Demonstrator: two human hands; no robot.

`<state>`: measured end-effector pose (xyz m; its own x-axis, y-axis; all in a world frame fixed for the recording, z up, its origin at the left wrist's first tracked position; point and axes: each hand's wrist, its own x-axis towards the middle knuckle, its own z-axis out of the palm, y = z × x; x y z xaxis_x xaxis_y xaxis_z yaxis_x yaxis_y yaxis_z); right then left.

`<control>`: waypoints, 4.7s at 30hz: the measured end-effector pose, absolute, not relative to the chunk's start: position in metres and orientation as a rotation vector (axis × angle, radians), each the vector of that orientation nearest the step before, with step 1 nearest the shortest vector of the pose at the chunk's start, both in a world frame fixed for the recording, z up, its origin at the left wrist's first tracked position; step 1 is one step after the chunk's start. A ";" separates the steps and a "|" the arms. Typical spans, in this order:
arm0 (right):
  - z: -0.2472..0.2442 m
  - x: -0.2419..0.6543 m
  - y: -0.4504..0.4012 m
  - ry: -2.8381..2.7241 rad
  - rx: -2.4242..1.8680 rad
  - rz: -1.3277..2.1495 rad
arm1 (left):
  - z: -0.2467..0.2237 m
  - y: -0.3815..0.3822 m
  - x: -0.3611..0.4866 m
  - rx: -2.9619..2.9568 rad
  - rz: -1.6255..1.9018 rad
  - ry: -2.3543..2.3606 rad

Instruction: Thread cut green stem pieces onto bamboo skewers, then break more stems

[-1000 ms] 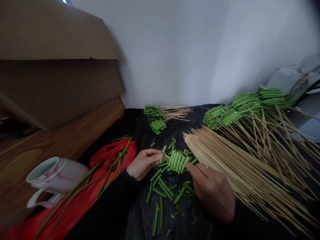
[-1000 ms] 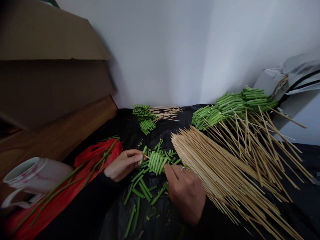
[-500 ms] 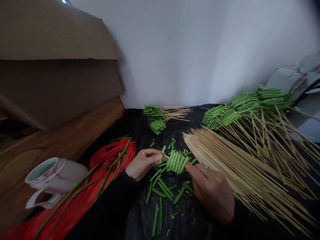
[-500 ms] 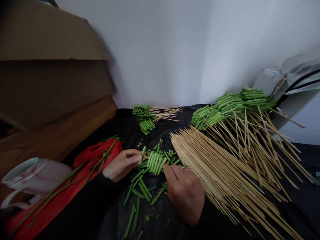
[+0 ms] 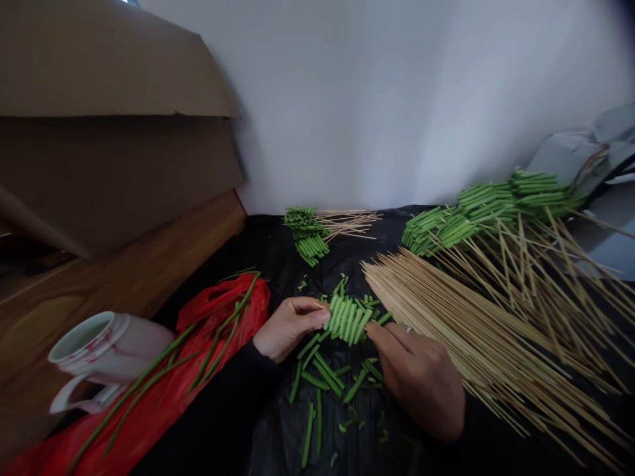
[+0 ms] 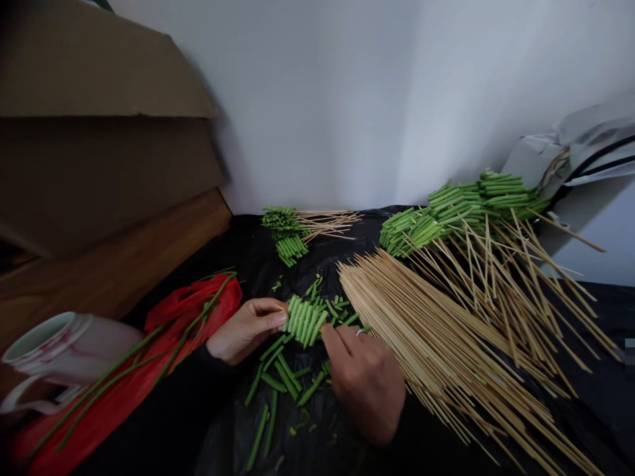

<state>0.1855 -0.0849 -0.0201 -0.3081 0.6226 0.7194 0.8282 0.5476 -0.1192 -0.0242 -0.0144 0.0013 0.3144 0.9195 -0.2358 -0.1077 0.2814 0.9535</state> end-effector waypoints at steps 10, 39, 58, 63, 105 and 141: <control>-0.020 0.199 -0.076 -2.027 -1.220 -0.427 | 0.012 0.000 -0.048 1.378 0.995 1.283; -0.023 0.195 -0.079 -2.043 -1.203 -0.351 | 0.002 -0.001 -0.040 0.967 0.966 1.057; -0.022 0.192 -0.080 -2.049 -1.226 -0.391 | 0.004 -0.004 -0.036 0.832 1.024 1.043; -0.022 0.192 -0.081 -2.065 -1.238 -0.390 | 0.003 -0.003 -0.037 0.868 0.977 1.014; -0.025 0.189 -0.083 -2.054 -1.237 -0.307 | -0.002 -0.005 -0.035 0.897 0.969 1.035; -0.026 0.183 -0.086 -2.032 -1.249 -0.246 | -0.006 -0.009 -0.031 0.973 0.883 1.035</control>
